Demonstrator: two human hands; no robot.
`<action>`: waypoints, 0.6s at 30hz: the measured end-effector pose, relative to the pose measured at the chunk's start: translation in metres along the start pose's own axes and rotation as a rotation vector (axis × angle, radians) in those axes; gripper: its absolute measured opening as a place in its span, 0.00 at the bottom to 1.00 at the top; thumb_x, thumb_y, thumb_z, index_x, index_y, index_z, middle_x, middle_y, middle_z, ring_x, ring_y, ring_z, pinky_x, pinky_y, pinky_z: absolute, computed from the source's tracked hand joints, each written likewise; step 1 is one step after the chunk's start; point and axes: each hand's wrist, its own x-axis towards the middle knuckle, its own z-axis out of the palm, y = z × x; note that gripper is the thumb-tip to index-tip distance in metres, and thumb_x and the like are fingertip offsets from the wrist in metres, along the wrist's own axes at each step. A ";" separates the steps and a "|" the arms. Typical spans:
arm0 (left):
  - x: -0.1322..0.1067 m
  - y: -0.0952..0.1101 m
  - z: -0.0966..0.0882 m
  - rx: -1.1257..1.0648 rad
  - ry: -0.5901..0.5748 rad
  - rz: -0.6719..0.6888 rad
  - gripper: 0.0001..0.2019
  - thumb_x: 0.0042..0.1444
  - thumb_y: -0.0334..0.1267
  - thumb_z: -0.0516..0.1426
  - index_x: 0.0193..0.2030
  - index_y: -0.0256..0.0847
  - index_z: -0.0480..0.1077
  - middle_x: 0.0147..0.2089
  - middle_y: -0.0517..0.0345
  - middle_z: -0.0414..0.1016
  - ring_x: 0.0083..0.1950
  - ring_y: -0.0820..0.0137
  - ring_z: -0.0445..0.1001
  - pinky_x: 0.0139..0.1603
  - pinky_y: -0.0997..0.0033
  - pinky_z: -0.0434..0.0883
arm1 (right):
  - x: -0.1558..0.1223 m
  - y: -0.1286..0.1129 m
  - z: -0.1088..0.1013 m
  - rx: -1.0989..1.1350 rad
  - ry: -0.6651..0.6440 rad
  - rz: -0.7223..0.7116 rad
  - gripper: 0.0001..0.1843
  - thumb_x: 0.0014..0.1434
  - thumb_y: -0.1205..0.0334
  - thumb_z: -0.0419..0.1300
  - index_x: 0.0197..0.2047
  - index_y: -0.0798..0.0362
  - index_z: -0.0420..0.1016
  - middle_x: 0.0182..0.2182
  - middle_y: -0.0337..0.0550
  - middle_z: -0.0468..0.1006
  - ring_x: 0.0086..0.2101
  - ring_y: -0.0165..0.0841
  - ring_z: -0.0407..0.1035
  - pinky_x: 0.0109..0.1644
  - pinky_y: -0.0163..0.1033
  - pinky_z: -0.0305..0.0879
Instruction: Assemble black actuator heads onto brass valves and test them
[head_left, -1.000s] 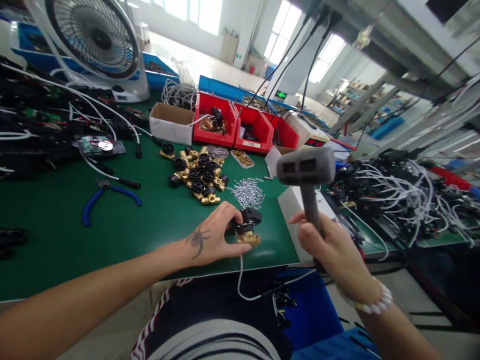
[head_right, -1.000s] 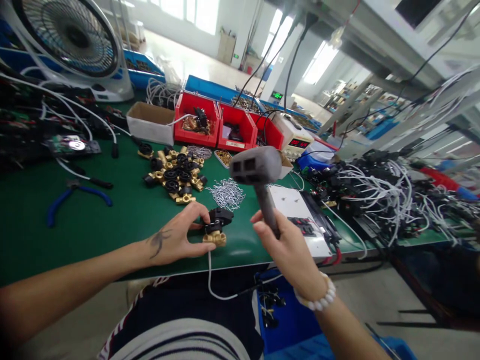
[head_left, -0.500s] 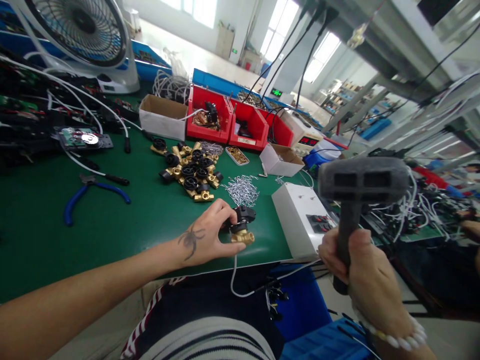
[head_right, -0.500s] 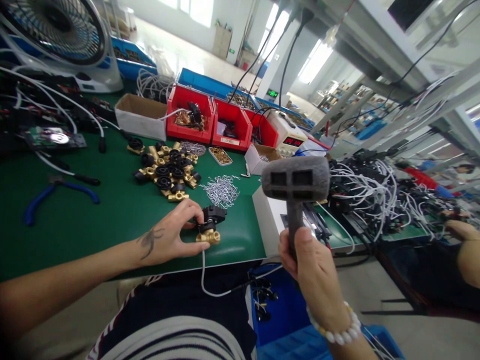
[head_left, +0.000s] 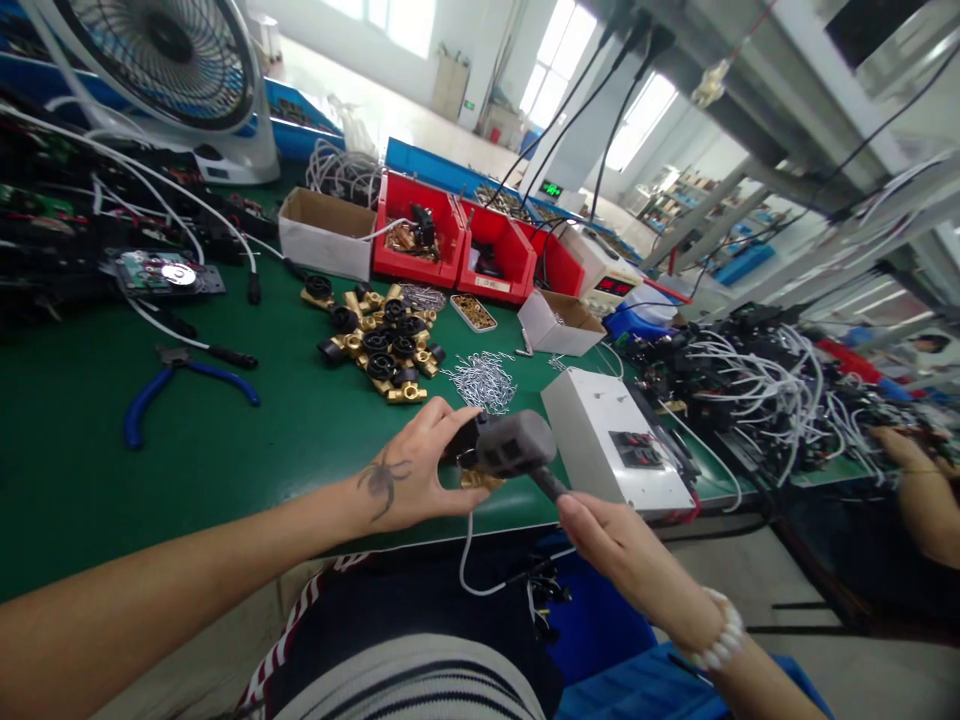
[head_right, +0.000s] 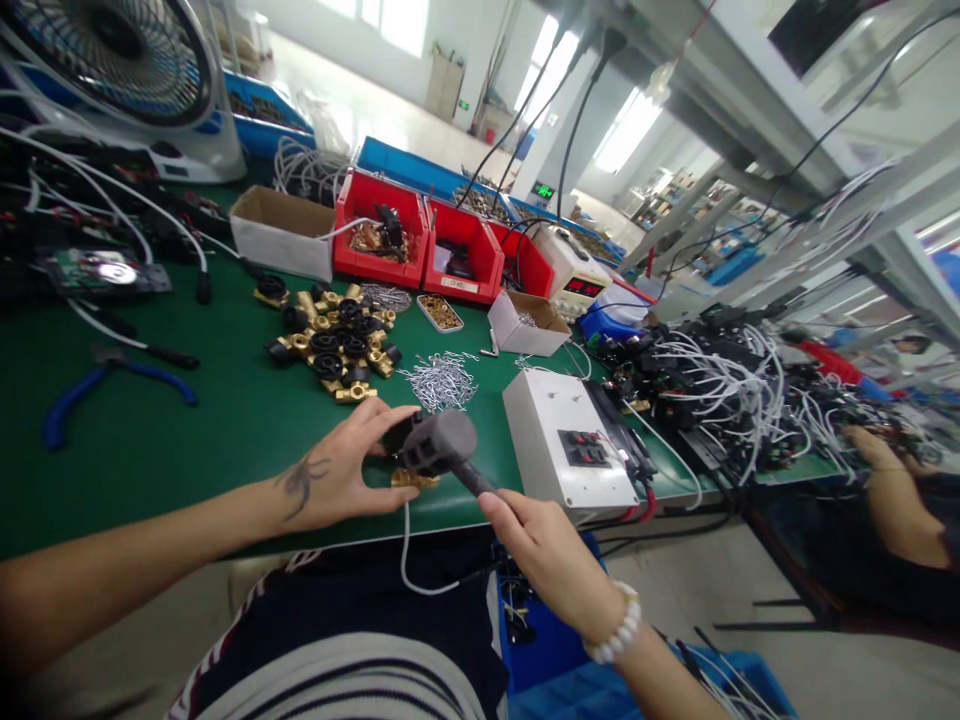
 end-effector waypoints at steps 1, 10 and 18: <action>0.000 0.000 0.000 0.007 -0.014 0.006 0.37 0.49 0.45 0.64 0.64 0.42 0.57 0.49 0.53 0.61 0.49 0.64 0.68 0.51 0.56 0.75 | 0.000 0.000 0.000 -0.015 -0.026 0.002 0.34 0.61 0.30 0.49 0.19 0.52 0.59 0.15 0.36 0.57 0.18 0.27 0.50 0.20 0.34 0.44; 0.004 0.001 0.000 0.000 0.004 0.030 0.37 0.47 0.45 0.65 0.64 0.37 0.61 0.47 0.52 0.61 0.46 0.64 0.68 0.50 0.58 0.74 | -0.002 0.003 -0.001 -0.039 0.036 -0.005 0.35 0.61 0.28 0.45 0.20 0.52 0.59 0.16 0.36 0.57 0.19 0.27 0.50 0.21 0.34 0.44; 0.005 0.000 0.000 -0.010 -0.001 0.029 0.36 0.48 0.47 0.65 0.63 0.39 0.61 0.47 0.52 0.61 0.46 0.64 0.68 0.50 0.58 0.74 | 0.000 0.001 -0.004 0.101 0.193 -0.057 0.36 0.60 0.27 0.42 0.21 0.50 0.60 0.14 0.35 0.55 0.16 0.27 0.48 0.18 0.35 0.42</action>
